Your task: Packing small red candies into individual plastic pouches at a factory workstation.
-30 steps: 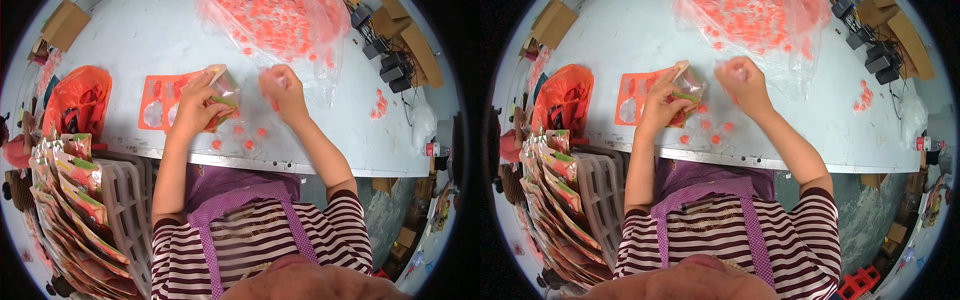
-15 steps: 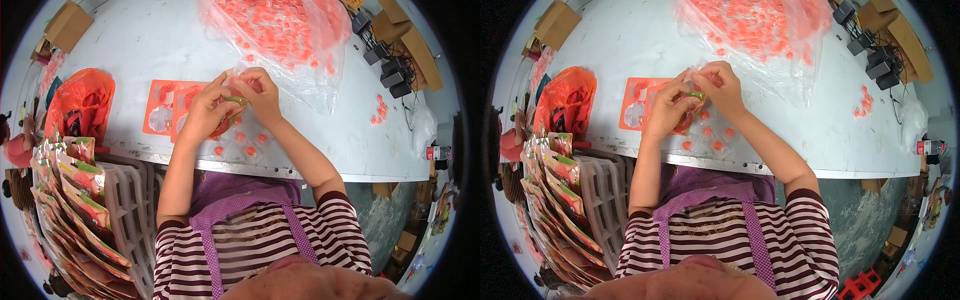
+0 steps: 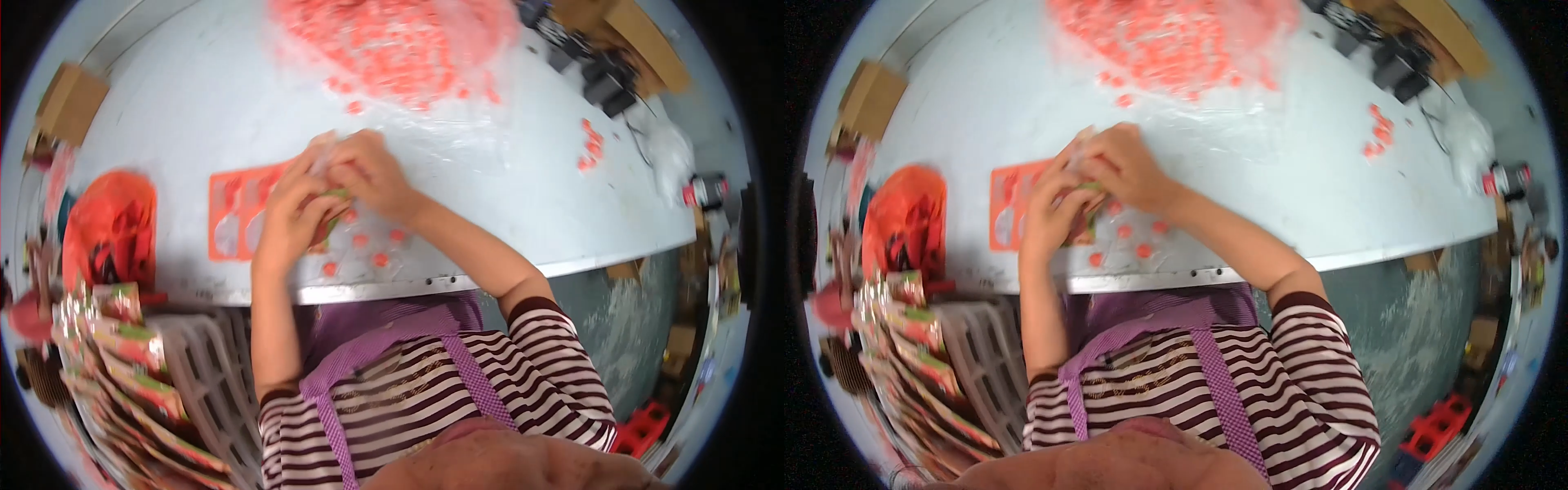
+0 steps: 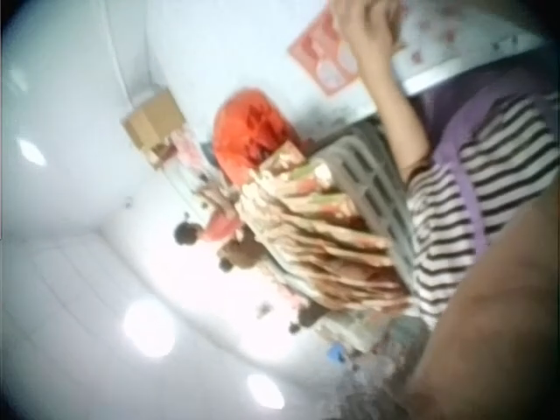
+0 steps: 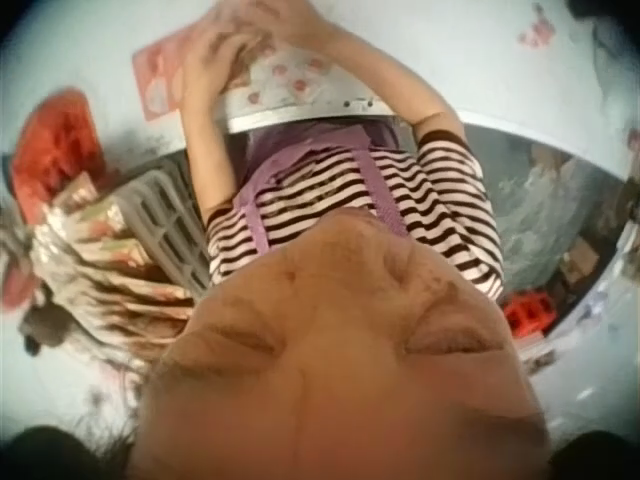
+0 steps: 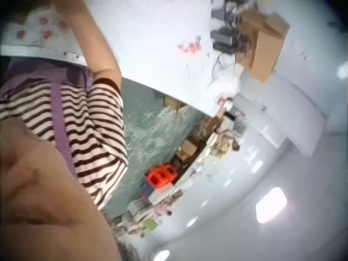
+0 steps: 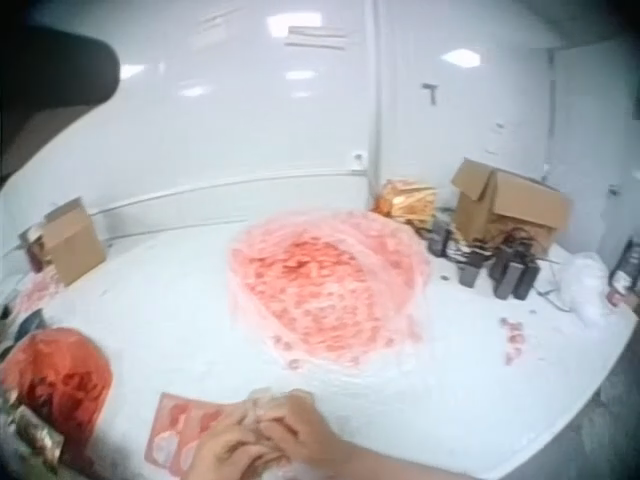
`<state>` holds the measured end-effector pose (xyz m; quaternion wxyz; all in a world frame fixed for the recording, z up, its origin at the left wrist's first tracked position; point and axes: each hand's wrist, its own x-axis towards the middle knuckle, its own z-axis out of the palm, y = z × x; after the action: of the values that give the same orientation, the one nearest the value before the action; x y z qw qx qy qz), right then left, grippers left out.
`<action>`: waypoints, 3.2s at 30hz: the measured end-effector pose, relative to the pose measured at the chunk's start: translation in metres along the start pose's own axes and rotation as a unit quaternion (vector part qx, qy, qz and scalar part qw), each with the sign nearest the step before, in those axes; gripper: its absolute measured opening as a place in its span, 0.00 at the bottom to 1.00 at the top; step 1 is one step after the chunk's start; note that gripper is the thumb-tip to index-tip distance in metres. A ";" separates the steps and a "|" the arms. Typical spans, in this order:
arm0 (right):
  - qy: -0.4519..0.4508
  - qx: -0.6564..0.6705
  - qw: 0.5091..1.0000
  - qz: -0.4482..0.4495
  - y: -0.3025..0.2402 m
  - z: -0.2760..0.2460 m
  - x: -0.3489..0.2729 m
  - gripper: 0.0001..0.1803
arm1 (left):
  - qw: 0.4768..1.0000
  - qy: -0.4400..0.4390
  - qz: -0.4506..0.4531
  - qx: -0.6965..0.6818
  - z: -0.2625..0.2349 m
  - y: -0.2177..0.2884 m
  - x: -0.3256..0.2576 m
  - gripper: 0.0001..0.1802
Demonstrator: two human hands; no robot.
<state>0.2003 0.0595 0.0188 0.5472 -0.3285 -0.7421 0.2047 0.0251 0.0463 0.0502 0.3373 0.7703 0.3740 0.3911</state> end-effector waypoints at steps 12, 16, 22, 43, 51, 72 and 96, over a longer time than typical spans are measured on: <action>0.056 0.012 0.992 -0.114 -0.026 0.008 0.009 0.06 | 0.997 0.038 -0.027 -0.056 -0.006 -0.001 -0.012 0.03; 0.041 0.007 0.995 -0.089 -0.032 0.005 0.012 0.07 | 0.983 0.076 -0.059 -0.155 -0.011 0.009 -0.018 0.03; -0.104 -0.026 0.983 -0.148 -0.029 0.008 0.008 0.09 | 0.993 0.060 -0.044 -0.095 -0.014 0.010 -0.026 0.04; -0.103 -0.026 0.956 -0.274 -0.089 0.031 0.088 0.15 | 0.936 0.143 0.123 -0.298 -0.063 0.025 -0.027 0.09; -0.126 0.111 0.985 0.030 -0.114 0.030 0.090 0.25 | 0.943 0.175 0.070 -0.273 -0.053 0.016 -0.035 0.10; 0.058 -0.195 0.955 -0.214 -0.081 0.048 0.062 0.20 | 0.921 0.250 -0.031 -0.296 -0.045 -0.012 -0.041 0.16; -0.321 -0.291 0.898 0.069 -0.031 0.008 -0.013 0.40 | 0.922 0.283 0.212 -0.155 -0.097 0.029 -0.051 0.06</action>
<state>0.1869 0.0289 0.0282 0.1435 -0.4399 -0.8795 0.1112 -0.0697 0.0115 0.1008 0.2411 0.6270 0.2164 0.7085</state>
